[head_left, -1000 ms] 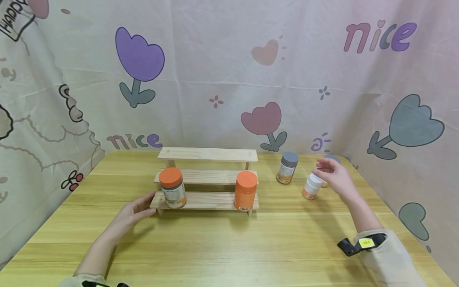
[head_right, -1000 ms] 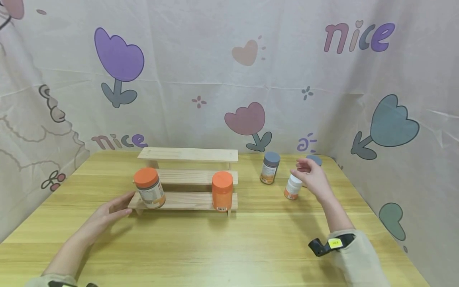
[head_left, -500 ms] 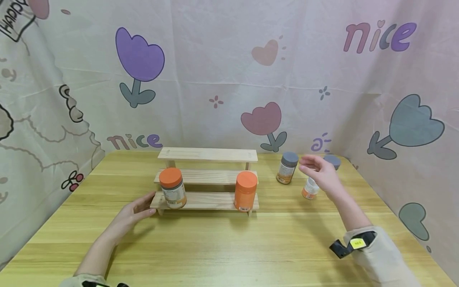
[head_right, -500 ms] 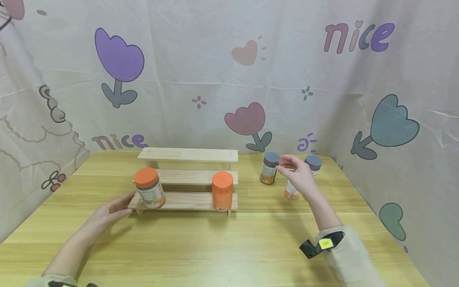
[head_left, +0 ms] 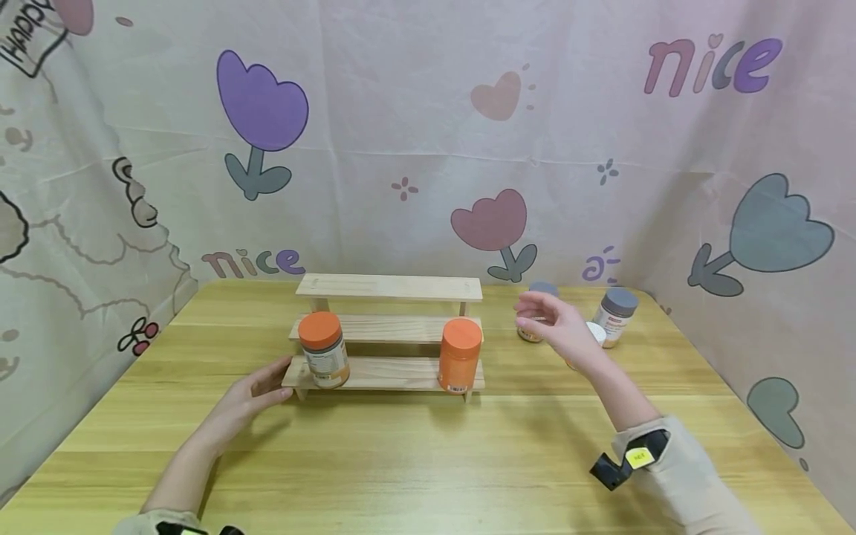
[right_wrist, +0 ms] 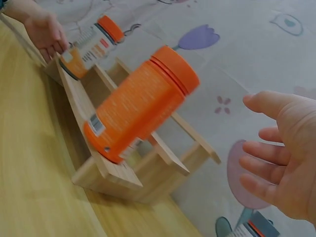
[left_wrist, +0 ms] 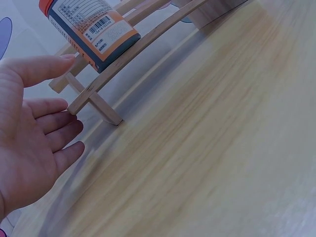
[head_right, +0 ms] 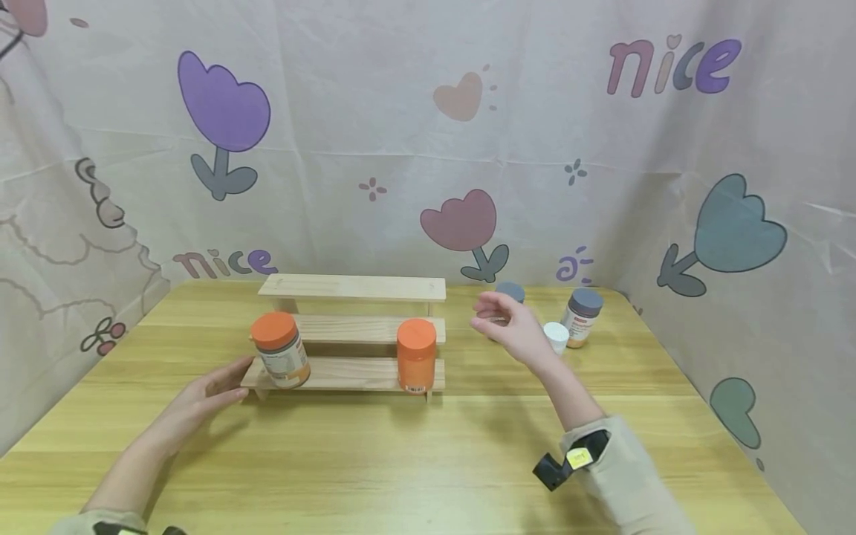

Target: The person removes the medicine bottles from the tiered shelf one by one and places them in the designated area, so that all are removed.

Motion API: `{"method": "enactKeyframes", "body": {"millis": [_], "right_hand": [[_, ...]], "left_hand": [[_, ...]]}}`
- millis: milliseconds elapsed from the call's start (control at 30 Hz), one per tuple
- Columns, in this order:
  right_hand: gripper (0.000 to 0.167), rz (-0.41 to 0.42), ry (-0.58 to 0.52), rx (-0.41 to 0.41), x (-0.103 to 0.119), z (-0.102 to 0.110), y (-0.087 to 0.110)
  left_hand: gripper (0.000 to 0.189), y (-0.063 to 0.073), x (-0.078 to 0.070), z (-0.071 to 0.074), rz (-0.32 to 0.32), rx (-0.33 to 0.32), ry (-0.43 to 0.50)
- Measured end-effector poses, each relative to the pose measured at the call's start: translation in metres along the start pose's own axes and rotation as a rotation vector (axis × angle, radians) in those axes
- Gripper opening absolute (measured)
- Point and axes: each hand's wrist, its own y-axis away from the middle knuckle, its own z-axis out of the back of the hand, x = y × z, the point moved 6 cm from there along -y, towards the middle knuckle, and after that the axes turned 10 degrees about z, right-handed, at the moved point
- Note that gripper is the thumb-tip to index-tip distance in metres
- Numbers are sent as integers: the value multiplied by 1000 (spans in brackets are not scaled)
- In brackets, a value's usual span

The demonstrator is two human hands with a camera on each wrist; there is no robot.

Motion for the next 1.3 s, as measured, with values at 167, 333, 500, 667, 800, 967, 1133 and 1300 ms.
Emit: {"method": "enactKeyframes", "body": {"millis": [167,333,500,667,800,967,1133,1300], "right_hand": [[51,9,-48,83,4,-18,-1],[55,39,-97,143,7,-33,-2],[57,57,-119,180,11,-45,-2],[59,90,-138,200,16,-55,-3],[63,150,-118,219,17,-62,-4],[63,158,-113,236,17,-68,-4],[60,125,-140,239,18,-73,-5],[57,100,-141,237,16,-76,-5]], "left_hand": [[65,0,0,-1,0,-6,-4],[65,0,1,-1,3,-4,-6],[65,0,1,-1,6,-5,-11],[65,0,2,-1,4,-10,-7],[65,0,3,-1,0,-14,-12],[65,-1,3,-1,0,-15,-11],[66,-1,3,-1,5,-14,-3],[66,-1,3,-1,5,-12,4]]}}
